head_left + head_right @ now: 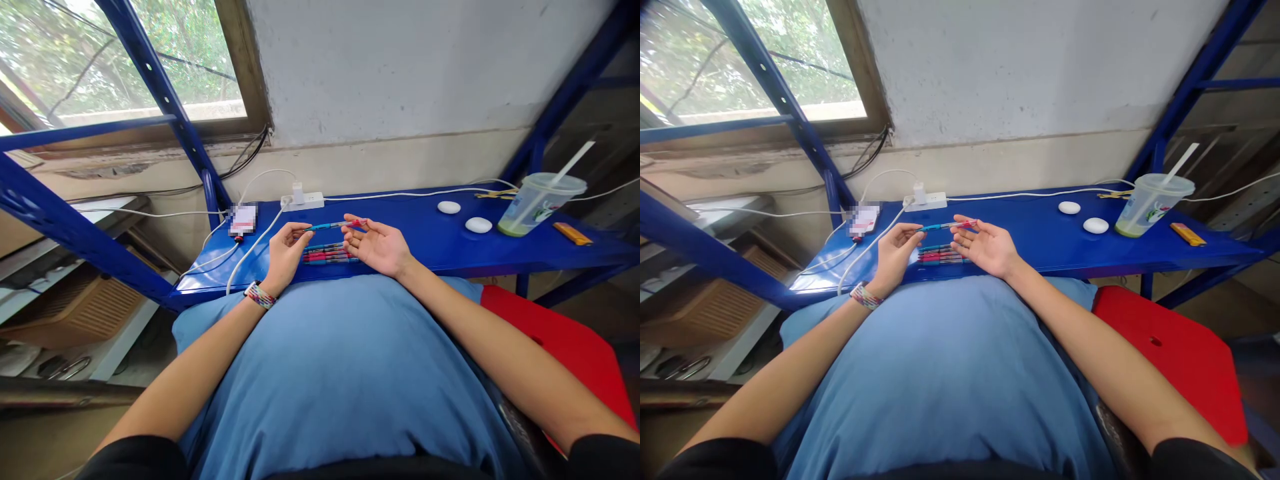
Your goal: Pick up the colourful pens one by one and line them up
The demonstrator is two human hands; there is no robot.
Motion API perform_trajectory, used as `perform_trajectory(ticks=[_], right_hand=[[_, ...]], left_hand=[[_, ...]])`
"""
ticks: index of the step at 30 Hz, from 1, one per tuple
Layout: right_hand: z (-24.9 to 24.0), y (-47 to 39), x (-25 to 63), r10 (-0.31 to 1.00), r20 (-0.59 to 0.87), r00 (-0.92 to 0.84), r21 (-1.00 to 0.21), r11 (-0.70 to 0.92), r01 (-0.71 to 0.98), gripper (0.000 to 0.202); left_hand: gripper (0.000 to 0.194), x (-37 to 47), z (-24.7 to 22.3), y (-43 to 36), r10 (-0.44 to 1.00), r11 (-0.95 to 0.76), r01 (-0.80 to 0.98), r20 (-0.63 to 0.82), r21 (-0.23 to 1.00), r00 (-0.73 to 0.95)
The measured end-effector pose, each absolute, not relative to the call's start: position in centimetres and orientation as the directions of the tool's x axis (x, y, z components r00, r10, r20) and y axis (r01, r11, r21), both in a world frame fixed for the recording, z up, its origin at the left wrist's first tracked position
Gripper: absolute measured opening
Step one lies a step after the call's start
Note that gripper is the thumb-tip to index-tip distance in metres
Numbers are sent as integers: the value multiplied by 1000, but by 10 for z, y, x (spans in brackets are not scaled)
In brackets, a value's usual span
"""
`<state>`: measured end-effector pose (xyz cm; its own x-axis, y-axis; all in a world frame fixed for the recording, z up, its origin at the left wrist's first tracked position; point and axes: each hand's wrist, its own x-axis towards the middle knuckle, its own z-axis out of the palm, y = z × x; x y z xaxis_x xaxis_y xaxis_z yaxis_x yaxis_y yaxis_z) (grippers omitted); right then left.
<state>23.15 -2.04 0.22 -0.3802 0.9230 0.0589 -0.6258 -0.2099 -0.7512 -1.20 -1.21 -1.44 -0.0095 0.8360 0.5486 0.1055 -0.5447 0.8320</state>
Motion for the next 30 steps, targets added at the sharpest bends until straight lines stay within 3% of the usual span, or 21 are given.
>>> perform_trajectory(ticks=[8, 11, 15, 19, 25, 30], right_hand=[[7, -20, 231, 922, 63, -382, -798, -183, -574, 41], [2, -15, 231, 962, 140, -235, -884, 15, -468, 36], [-10, -4, 232, 920, 391, -22, -913, 384, -137, 19], [-19, 10, 234, 793, 608, -39, -757, 594, 271, 16], [-31, 22, 237, 841, 512, -176, -606, 499, 620, 33], [-33, 20, 238, 863, 447, -235, -527, 466, 711, 41]], left_hand=[[23, -13, -15, -9, 839, -540, 89, 543, 837, -21], [22, -14, -16, -7, 833, -548, 95, 553, 831, -29], [19, -20, -16, 1, 823, -559, 152, 568, 815, -18], [23, -27, -18, 12, 820, -562, 257, 570, 787, 48], [19, -30, -18, 15, 874, -447, 571, 472, 689, 114], [20, -30, -17, 11, 912, -388, 655, 374, 649, 169]])
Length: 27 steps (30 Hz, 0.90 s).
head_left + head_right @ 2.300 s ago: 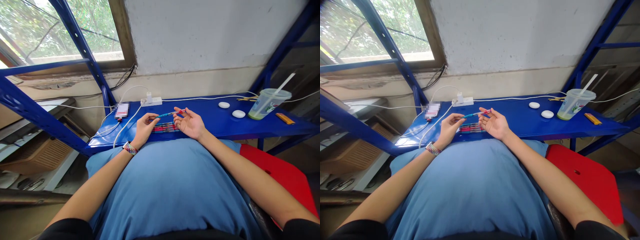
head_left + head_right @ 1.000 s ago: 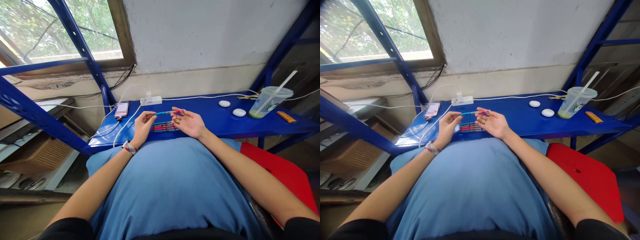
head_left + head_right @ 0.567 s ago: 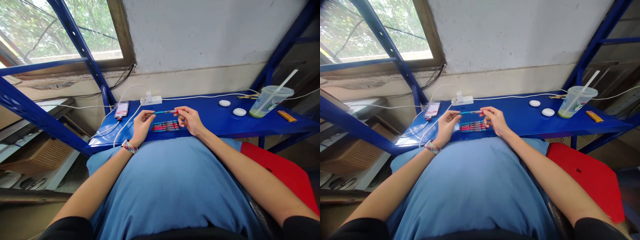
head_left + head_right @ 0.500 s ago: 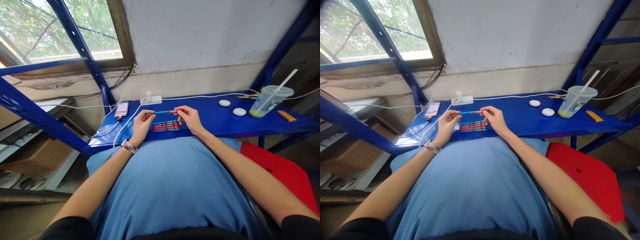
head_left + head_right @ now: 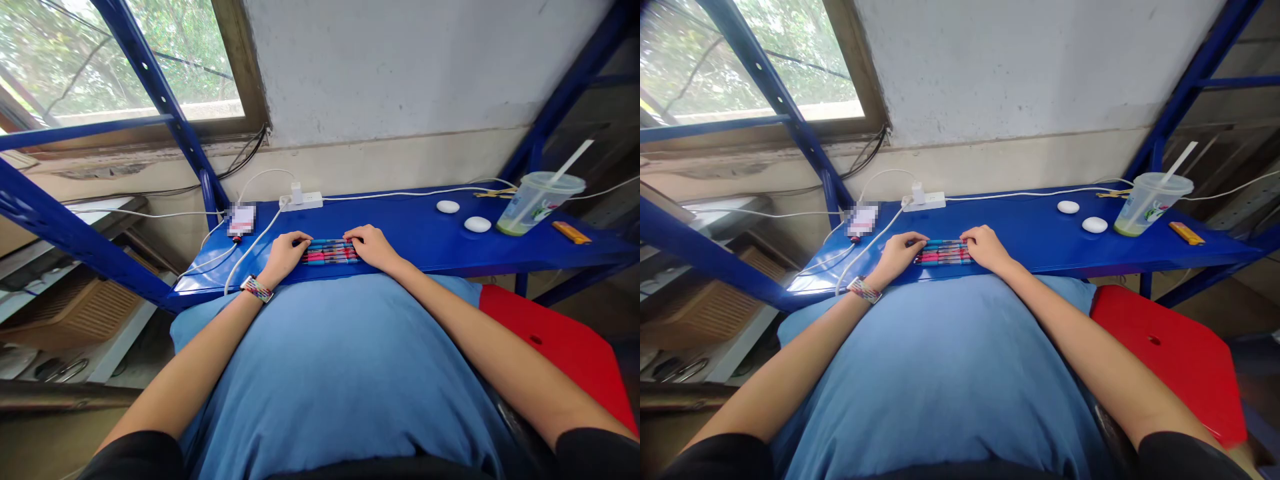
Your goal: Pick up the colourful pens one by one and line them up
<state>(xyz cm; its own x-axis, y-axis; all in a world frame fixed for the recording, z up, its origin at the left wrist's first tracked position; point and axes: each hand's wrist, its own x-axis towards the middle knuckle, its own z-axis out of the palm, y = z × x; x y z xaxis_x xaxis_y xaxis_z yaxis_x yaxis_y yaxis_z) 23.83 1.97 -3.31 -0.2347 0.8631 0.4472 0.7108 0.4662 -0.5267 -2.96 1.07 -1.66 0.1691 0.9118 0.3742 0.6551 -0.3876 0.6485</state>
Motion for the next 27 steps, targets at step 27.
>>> perform_trajectory(ticks=[27], right_hand=[[-24, -10, 235, 855, 414, -313, -398, 479, 783, 41]], left_hand=[[20, -28, -20, 9, 888, -426, 666, 424, 612, 178]])
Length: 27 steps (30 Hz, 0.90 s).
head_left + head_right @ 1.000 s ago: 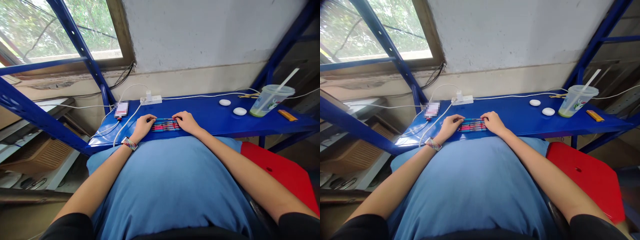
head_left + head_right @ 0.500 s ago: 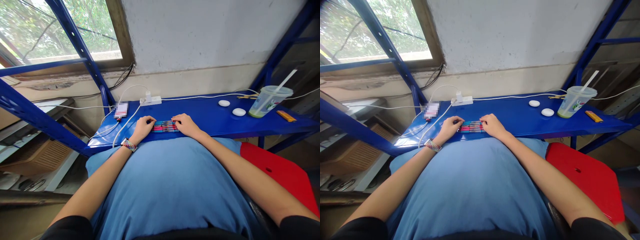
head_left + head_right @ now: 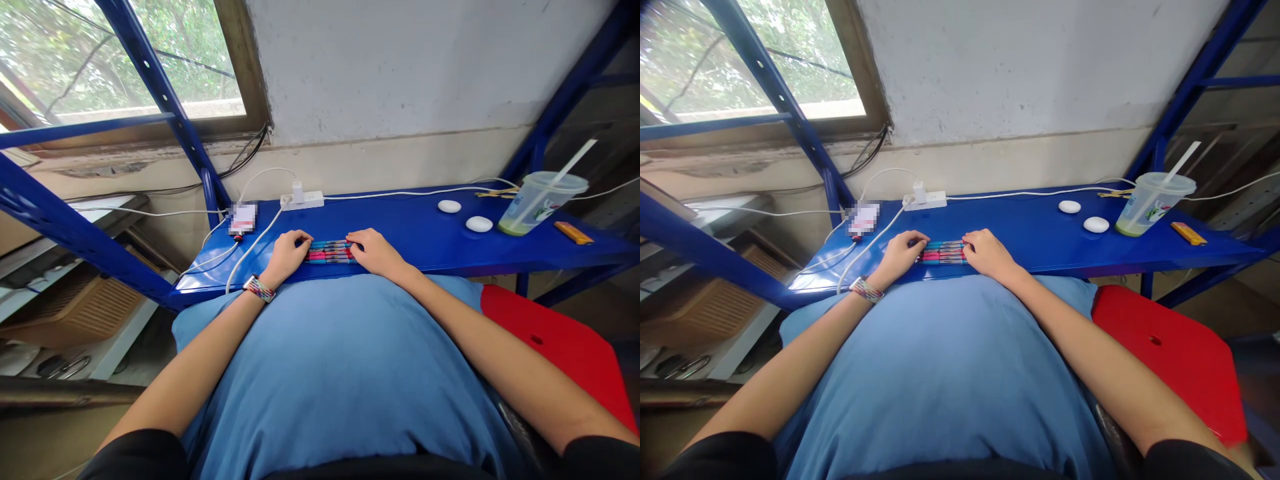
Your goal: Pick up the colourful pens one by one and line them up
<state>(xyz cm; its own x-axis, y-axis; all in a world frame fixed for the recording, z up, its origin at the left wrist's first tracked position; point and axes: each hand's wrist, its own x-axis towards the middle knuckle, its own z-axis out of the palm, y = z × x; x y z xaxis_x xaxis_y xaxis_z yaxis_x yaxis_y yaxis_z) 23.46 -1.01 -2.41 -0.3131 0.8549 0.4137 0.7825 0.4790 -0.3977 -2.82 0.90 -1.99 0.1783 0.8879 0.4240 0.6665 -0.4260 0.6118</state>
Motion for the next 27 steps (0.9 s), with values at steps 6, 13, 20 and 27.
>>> perform_trajectory(ticks=[6, 13, 20, 27], right_hand=[[-26, -4, 232, 912, 394, -117, -640, 363, 677, 50], [-33, 11, 219, 951, 307, 32, -901, 279, 331, 52], [-35, 15, 211, 963, 266, -38, -930, 267, 253, 50], [-38, 19, 211, 962, 259, -81, -928, 272, 255, 50]], left_hand=[[27, -25, -18, 7, 908, -392, 581, 401, 713, 120], [37, -13, -21, 3, 937, -347, 279, 342, 895, 71], [36, -4, -26, 3, 946, -321, 77, 315, 944, 74], [41, -2, -19, -8, 952, -296, 33, 292, 955, 88]])
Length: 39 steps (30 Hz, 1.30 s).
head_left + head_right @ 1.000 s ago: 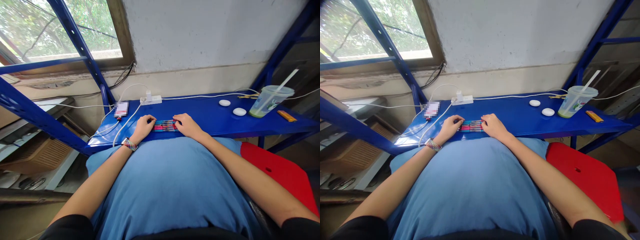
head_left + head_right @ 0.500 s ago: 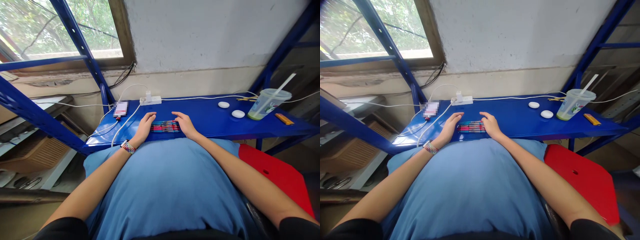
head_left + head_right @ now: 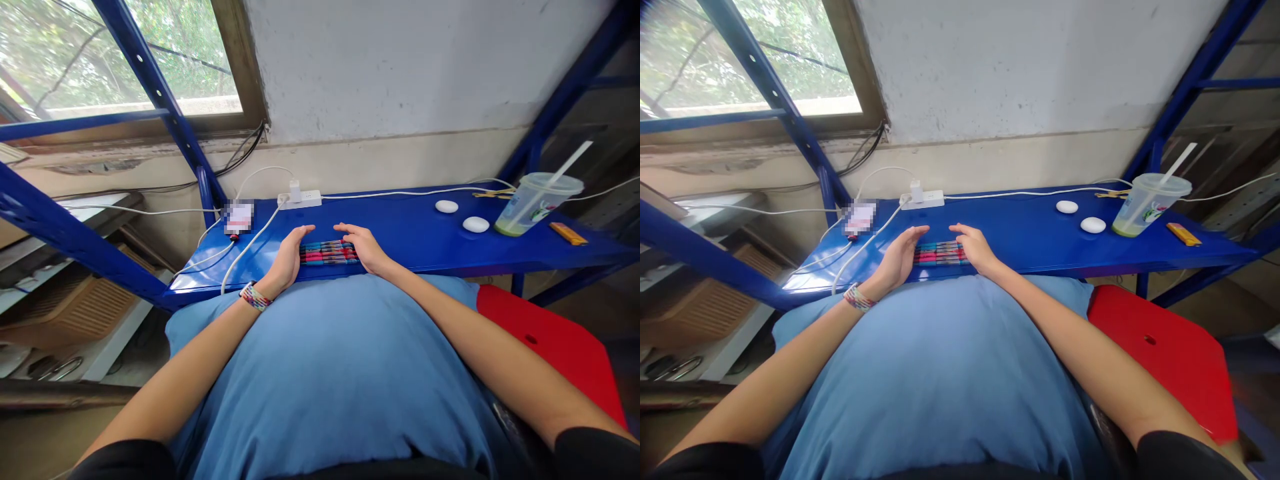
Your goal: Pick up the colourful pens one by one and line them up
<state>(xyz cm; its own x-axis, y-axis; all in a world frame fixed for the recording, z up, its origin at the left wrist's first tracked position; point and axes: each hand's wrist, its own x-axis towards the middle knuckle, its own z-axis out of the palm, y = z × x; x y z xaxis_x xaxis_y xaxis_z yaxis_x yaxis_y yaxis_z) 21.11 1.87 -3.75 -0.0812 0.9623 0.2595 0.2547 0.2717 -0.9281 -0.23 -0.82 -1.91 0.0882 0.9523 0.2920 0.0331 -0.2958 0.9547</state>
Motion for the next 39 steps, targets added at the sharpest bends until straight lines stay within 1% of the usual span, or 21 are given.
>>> perform_trajectory(ticks=[5, 8, 10, 13, 15, 18, 23, 27, 30, 33, 36, 39], right_hand=[[-34, 17, 212, 958, 274, -79, -908, 285, 308, 46], [-31, 9, 213, 944, 315, -98, -857, 328, 398, 39], [-28, 1, 215, 924, 361, -123, -810, 376, 451, 31], [-23, -12, 216, 843, 467, -266, -702, 537, 468, 19], [-20, -19, 216, 770, 510, -384, -617, 638, 460, 16], [-18, -23, 216, 715, 518, -469, -543, 699, 466, 14], [-17, -23, 220, 675, 533, -510, -495, 738, 459, 9], [-16, -23, 225, 665, 498, -556, -434, 747, 504, 10], [-15, -23, 226, 653, 484, -583, -440, 757, 483, 10], [-12, -24, 226, 650, 529, -546, -487, 759, 432, 6], [-8, -26, 225, 720, 560, -410, -568, 694, 441, 7], [-7, -25, 226, 795, 554, -246, -669, 601, 438, 14]], left_hand=[[41, -3, -21, -7, 956, -283, 8, 281, 959, 88], [38, -3, -23, -6, 954, -299, 69, 298, 952, 35], [41, -5, -23, -6, 947, -319, 101, 321, 942, 2], [48, -9, -21, -5, 949, -312, 51, 314, 949, -33], [47, -11, -20, -4, 955, -289, 0, 289, 957, -62], [43, -12, -20, -3, 960, -273, -28, 270, 962, -79], [39, -10, -23, -2, 957, -285, -32, 282, 958, -75], [37, -10, -27, 0, 943, -327, -33, 324, 944, -69], [34, -10, -24, -3, 915, -396, 78, 400, 915, -47], [32, -11, -15, -15, 876, -474, 258, 480, 842, 43], [28, -11, -6, -27, 818, -567, 402, 549, 719, 171], [19, -10, -4, -32, 783, -605, 465, 591, 647, 195]])
